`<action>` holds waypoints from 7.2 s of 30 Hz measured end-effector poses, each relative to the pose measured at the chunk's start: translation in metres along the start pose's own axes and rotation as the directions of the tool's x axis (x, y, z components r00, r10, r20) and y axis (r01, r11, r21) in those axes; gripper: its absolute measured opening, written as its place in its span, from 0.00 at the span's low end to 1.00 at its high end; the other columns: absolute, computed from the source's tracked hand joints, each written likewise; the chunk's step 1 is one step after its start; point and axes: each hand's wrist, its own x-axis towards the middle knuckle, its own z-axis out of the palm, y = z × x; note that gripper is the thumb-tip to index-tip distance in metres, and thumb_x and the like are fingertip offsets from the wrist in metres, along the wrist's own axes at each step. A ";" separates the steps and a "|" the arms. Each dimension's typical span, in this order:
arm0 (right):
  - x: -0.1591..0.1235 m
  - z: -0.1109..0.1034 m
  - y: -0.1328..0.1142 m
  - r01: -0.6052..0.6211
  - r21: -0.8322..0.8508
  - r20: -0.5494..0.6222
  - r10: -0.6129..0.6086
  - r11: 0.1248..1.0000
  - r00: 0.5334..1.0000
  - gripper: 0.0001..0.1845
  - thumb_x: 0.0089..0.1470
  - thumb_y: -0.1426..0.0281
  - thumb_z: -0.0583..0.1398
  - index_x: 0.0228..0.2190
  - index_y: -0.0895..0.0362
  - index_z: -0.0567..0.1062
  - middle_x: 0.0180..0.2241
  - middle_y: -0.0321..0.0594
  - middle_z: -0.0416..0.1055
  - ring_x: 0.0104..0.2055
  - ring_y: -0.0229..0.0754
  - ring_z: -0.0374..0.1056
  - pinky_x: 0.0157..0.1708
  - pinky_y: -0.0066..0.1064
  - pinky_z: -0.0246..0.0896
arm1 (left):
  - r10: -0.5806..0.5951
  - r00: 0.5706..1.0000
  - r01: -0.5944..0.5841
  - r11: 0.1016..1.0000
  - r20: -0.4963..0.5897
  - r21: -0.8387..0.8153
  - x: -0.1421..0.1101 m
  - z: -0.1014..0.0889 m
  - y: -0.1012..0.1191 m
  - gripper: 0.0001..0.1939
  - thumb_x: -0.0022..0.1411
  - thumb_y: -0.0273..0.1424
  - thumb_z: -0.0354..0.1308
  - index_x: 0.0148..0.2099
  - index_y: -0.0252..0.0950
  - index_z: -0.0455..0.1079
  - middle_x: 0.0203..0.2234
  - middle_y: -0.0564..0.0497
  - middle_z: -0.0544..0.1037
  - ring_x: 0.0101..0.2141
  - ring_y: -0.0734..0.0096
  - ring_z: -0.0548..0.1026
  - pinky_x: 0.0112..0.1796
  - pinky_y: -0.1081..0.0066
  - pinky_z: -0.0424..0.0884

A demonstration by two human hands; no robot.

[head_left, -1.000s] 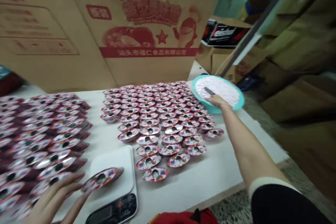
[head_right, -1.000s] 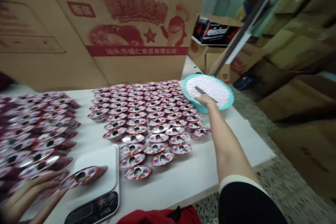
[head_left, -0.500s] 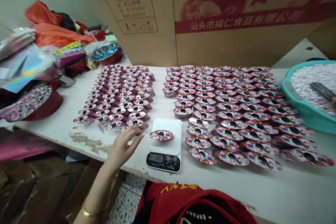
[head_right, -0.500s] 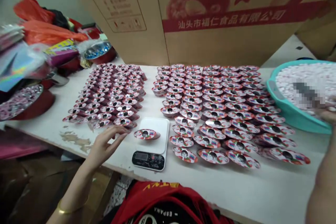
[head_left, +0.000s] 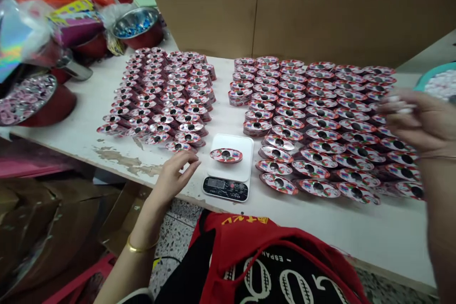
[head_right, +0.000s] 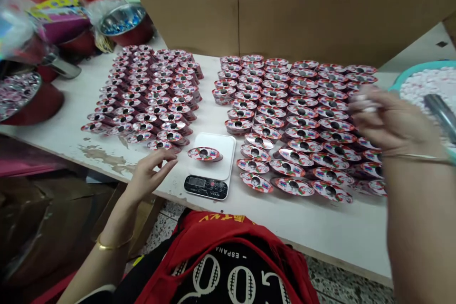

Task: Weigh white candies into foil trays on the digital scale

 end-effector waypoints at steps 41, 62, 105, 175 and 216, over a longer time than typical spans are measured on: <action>-0.103 0.155 0.060 -0.385 -0.033 0.405 0.365 0.922 0.838 0.08 0.41 0.73 0.65 0.29 0.56 0.75 0.23 0.34 0.59 0.19 0.26 0.45 0.11 0.17 0.37 | 0.126 0.987 -0.092 0.951 0.101 -0.295 -0.045 0.051 0.022 0.06 0.68 0.29 0.49 0.43 0.36 0.67 0.35 0.48 0.74 0.37 0.71 0.72 0.39 0.71 0.69; -0.170 0.097 0.112 -0.478 0.406 0.296 0.383 0.779 0.875 0.16 0.41 0.74 0.71 0.34 0.59 0.75 0.30 0.33 0.65 0.24 0.23 0.57 0.19 0.10 0.58 | 0.386 0.793 -0.398 0.914 0.471 -0.079 -0.019 0.102 0.106 0.06 0.65 0.25 0.47 0.41 0.35 0.65 0.36 0.48 0.70 0.34 0.71 0.70 0.33 0.72 0.67; -0.162 0.138 0.144 -0.640 0.181 0.566 0.453 0.747 0.689 0.14 0.50 0.64 0.68 0.34 0.60 0.72 0.29 0.37 0.69 0.22 0.25 0.58 0.20 0.15 0.54 | 0.193 0.981 -0.194 0.948 0.032 0.254 0.097 0.008 -0.019 0.05 0.62 0.29 0.53 0.36 0.36 0.70 0.36 0.46 0.76 0.41 0.62 0.72 0.45 0.56 0.67; -0.147 0.179 0.157 -0.709 0.520 0.515 0.488 0.475 0.705 0.13 0.40 0.71 0.72 0.28 0.62 0.76 0.24 0.33 0.69 0.23 0.28 0.64 0.19 0.18 0.62 | 0.592 0.768 -0.632 0.763 0.245 0.137 0.048 0.017 0.085 0.15 0.66 0.43 0.52 0.43 0.37 0.68 0.36 0.50 0.75 0.36 0.69 0.70 0.38 0.66 0.61; -0.082 0.230 0.130 -0.317 0.099 0.614 0.193 0.943 0.765 0.22 0.44 0.61 0.70 0.38 0.60 0.74 0.34 0.44 0.76 0.34 0.38 0.74 0.34 0.29 0.70 | 0.097 0.990 -0.109 0.987 -0.104 -0.114 -0.014 0.020 -0.013 0.16 0.65 0.33 0.56 0.54 0.38 0.66 0.40 0.46 0.77 0.40 0.68 0.76 0.43 0.67 0.72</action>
